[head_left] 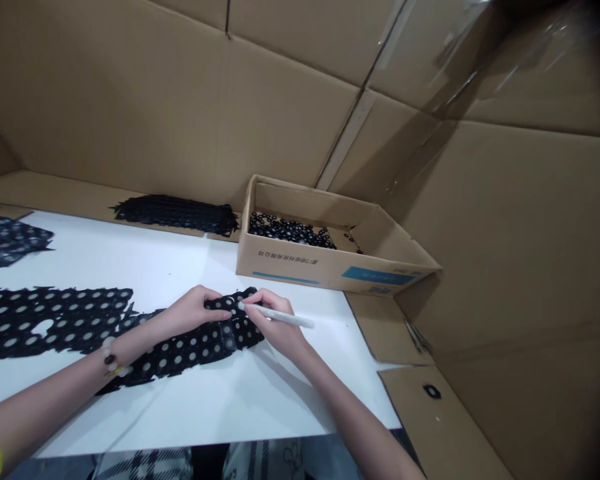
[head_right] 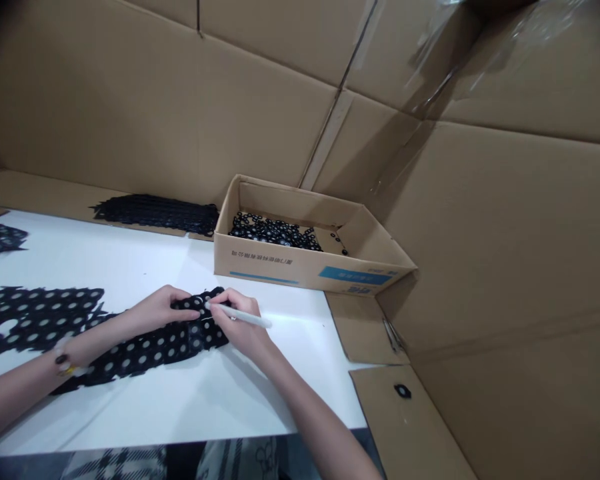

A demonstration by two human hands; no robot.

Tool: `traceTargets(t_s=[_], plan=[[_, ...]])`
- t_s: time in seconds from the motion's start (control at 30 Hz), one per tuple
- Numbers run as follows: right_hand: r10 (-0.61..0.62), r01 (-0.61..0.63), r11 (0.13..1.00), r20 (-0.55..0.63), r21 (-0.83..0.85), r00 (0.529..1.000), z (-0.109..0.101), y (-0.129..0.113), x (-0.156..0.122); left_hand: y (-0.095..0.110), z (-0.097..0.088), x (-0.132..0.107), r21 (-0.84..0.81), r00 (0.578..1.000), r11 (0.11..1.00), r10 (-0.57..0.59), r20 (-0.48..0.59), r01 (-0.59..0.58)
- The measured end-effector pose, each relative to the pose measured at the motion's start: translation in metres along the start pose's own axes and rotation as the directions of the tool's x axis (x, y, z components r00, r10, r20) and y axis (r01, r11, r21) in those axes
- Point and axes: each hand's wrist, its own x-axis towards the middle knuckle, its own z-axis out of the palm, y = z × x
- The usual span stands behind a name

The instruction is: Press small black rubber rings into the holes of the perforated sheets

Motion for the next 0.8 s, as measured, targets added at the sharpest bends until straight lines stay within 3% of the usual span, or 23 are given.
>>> traceTargets(t_s=[0.13,0.57,0.8], plan=[[0.042,-0.039,0.998,0.063,-0.055,0.997,-0.007,-0.004,0.000,0.004,0.001,-0.002,0.005,0.999,1.000,0.024,-0.046,-0.024],[-0.027,0.029,0.997,0.021,-0.077,0.999,-0.005,-0.002,-0.001,0.017,0.000,-0.007,-0.012,0.994,0.999,0.052,-0.092,-0.053],[-0.041,0.042,0.997,0.006,-0.064,0.999,-0.006,-0.003,-0.001,0.014,0.004,-0.008,0.073,0.986,0.994,0.086,-0.143,-0.076]])
